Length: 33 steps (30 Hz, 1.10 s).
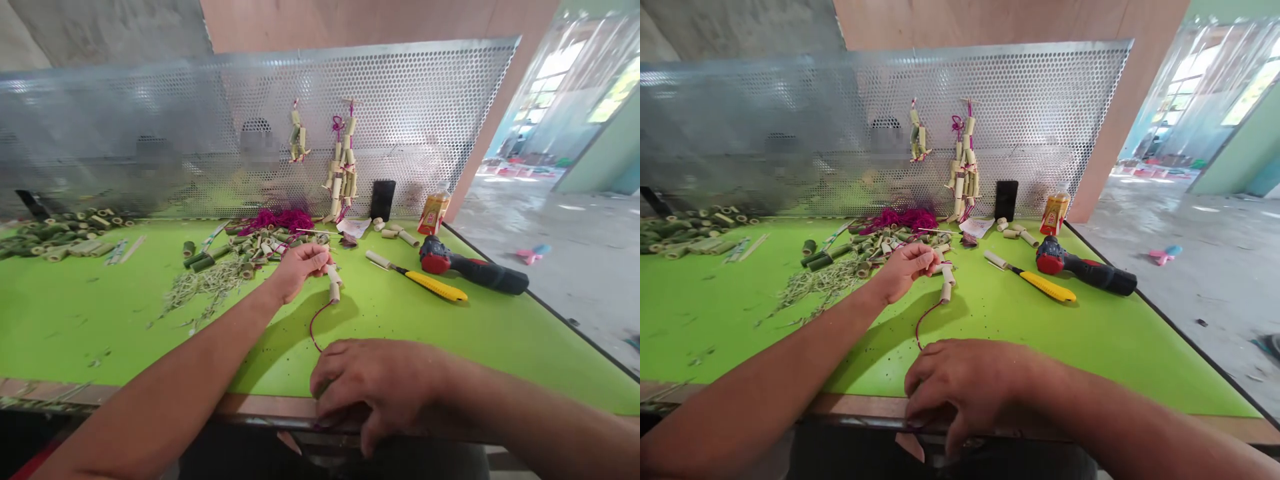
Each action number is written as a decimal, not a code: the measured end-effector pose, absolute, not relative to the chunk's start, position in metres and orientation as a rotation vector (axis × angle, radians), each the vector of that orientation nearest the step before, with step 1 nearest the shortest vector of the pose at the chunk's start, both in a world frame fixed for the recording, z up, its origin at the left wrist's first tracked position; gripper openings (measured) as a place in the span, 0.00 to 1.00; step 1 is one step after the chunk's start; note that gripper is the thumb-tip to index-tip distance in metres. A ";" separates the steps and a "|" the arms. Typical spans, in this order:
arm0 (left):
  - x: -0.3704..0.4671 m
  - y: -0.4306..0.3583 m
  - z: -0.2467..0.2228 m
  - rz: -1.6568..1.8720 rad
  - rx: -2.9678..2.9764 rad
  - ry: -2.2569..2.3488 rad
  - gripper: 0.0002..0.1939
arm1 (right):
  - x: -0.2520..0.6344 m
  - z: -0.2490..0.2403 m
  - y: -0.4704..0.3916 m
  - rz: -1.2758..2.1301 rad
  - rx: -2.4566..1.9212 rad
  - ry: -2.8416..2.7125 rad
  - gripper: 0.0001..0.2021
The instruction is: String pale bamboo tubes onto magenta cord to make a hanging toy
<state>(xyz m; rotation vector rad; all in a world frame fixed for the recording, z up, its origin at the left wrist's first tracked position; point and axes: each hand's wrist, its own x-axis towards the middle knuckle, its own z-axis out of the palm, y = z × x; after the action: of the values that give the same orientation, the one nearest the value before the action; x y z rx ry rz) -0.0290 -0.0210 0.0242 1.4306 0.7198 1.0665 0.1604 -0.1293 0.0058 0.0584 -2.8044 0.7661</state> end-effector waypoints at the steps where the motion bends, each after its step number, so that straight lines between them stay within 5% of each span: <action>1: -0.031 -0.021 0.022 1.068 1.421 0.712 0.17 | 0.156 0.001 -0.131 0.751 0.069 -2.791 0.17; 3: -0.033 -0.022 0.019 1.058 1.417 0.701 0.17 | 0.150 -0.009 -0.131 0.757 0.083 -2.748 0.11; 10: -0.027 -0.033 0.018 0.965 1.459 0.651 0.20 | 0.157 -0.008 -0.115 0.880 -0.167 -2.519 0.17; 16: -0.021 -0.039 0.012 0.919 1.450 0.643 0.21 | 0.187 0.013 -0.092 1.162 -0.857 -1.790 0.17; 21: -0.016 -0.045 0.007 0.859 1.388 0.588 0.18 | 0.193 0.013 -0.080 1.326 -0.957 -1.273 0.21; 33: -0.002 -0.049 -0.007 0.927 1.026 0.536 0.17 | 0.184 0.008 -0.086 1.382 -1.036 -1.332 0.19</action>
<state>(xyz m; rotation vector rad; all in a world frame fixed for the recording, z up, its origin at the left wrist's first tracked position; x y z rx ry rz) -0.0022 -0.0485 -0.0067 1.0264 0.5359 0.9271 0.1838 -0.0859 0.0077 -1.0362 -1.3325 1.3818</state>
